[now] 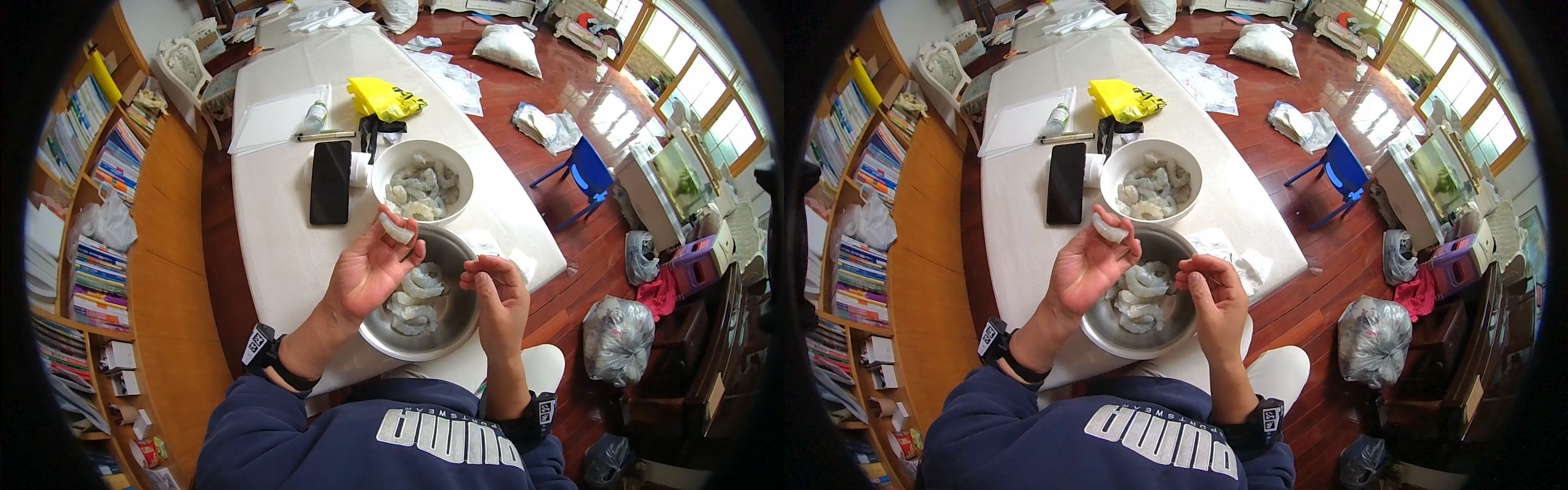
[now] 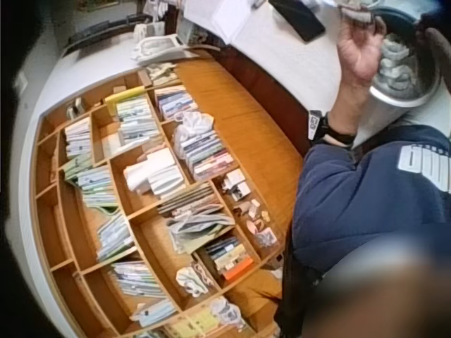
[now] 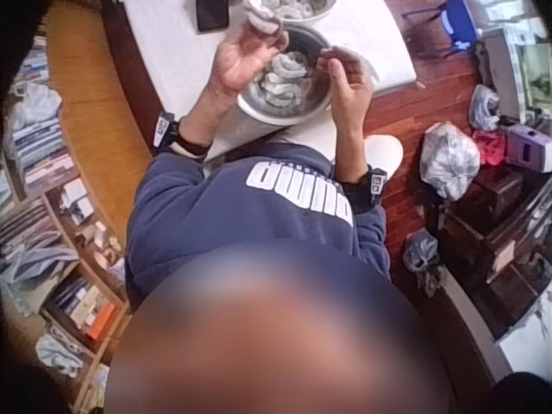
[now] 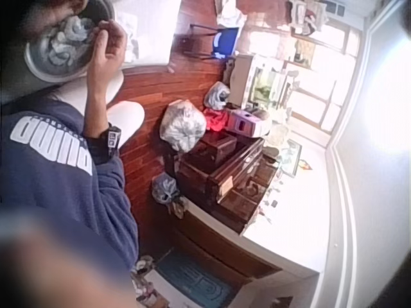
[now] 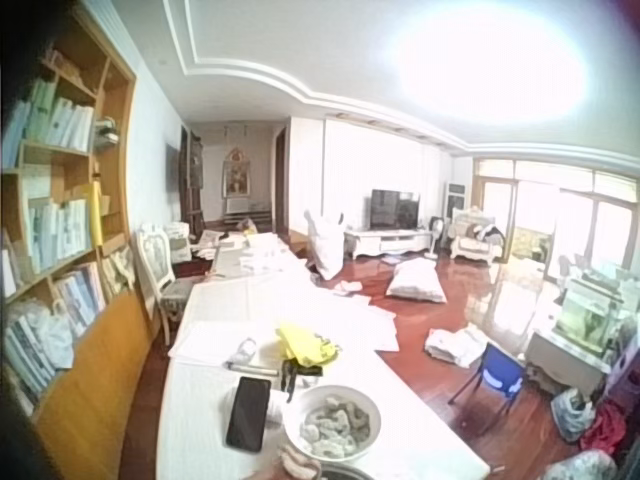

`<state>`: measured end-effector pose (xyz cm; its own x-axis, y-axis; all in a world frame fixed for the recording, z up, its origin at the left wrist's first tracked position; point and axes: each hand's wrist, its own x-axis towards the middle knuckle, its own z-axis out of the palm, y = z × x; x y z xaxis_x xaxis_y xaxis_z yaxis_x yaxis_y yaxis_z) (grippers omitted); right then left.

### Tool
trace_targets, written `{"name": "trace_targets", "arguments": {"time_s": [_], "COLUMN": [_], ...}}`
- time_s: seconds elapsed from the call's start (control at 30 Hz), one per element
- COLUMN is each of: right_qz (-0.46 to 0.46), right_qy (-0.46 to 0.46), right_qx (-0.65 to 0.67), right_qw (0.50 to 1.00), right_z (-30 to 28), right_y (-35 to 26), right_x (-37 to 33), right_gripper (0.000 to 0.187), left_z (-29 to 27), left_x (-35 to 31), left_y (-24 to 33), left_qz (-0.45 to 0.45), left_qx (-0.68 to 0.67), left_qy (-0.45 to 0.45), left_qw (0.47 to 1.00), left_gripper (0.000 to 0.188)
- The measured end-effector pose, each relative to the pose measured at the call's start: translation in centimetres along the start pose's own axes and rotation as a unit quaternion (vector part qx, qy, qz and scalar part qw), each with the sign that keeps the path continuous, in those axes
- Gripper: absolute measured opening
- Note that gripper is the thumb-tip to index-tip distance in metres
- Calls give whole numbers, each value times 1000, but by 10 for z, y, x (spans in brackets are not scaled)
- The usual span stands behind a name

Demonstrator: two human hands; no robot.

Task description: The person sits on the floor and repeatedly picks up raw shrimp from a metal bowl, peels the shells by hand, and places the peeled shrimp into a white bowl on the table. The process continues for the duration of the clip.

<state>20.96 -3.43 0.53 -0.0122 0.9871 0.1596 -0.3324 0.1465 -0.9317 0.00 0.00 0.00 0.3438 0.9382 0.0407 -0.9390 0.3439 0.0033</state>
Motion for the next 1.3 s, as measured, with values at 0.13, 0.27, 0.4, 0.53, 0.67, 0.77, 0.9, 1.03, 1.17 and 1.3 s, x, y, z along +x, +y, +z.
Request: {"name": "trace_targets", "arguments": {"time_s": [0.13,0.27,0.4,0.53,0.67,0.77,0.9,1.03,1.17,1.3], "right_qz": [-5,-20,-28,-43,-98,-119,-114,-137,-131,-129], "right_qy": [11,2,-8,-4,10,-8,-16,-32,15,20], "right_qx": [-1,-15,-7,8,-21,-5,-15,-43,13,72], "right_qw": [1000,1000,1000,999,995,993,993,989,991,989], "right_z": [2,1,1,1,6,7,10,13,20,16], "right_y": [-1,-2,-6,-13,-12,-11,-10,-9,-6,-3], "right_x": [-1,0,-3,-9,-11,-12,-17,-19,-24,-23], "right_gripper": [21,19,11,7,11,11,12,18,19,18], "left_z": [7,12,16,15,16,17,19,21,24,24], "left_x": [-6,-7,-10,-8,-8,-8,-9,-11,-13,-14], "left_y": [-2,-8,-13,-7,-6,-4,-6,-8,-10,-13], "left_qz": [-23,-31,-51,-112,-150,-169,-168,-167,-150,-129], "left_qx": [122,341,468,453,399,403,401,420,501,499], "left_qy": [94,96,80,81,47,17,9,17,7,-3], "left_qw": [988,935,879,881,903,899,901,892,852,857], "left_gripper": [22,27,30,32,33,34,28,23,24,27]}}
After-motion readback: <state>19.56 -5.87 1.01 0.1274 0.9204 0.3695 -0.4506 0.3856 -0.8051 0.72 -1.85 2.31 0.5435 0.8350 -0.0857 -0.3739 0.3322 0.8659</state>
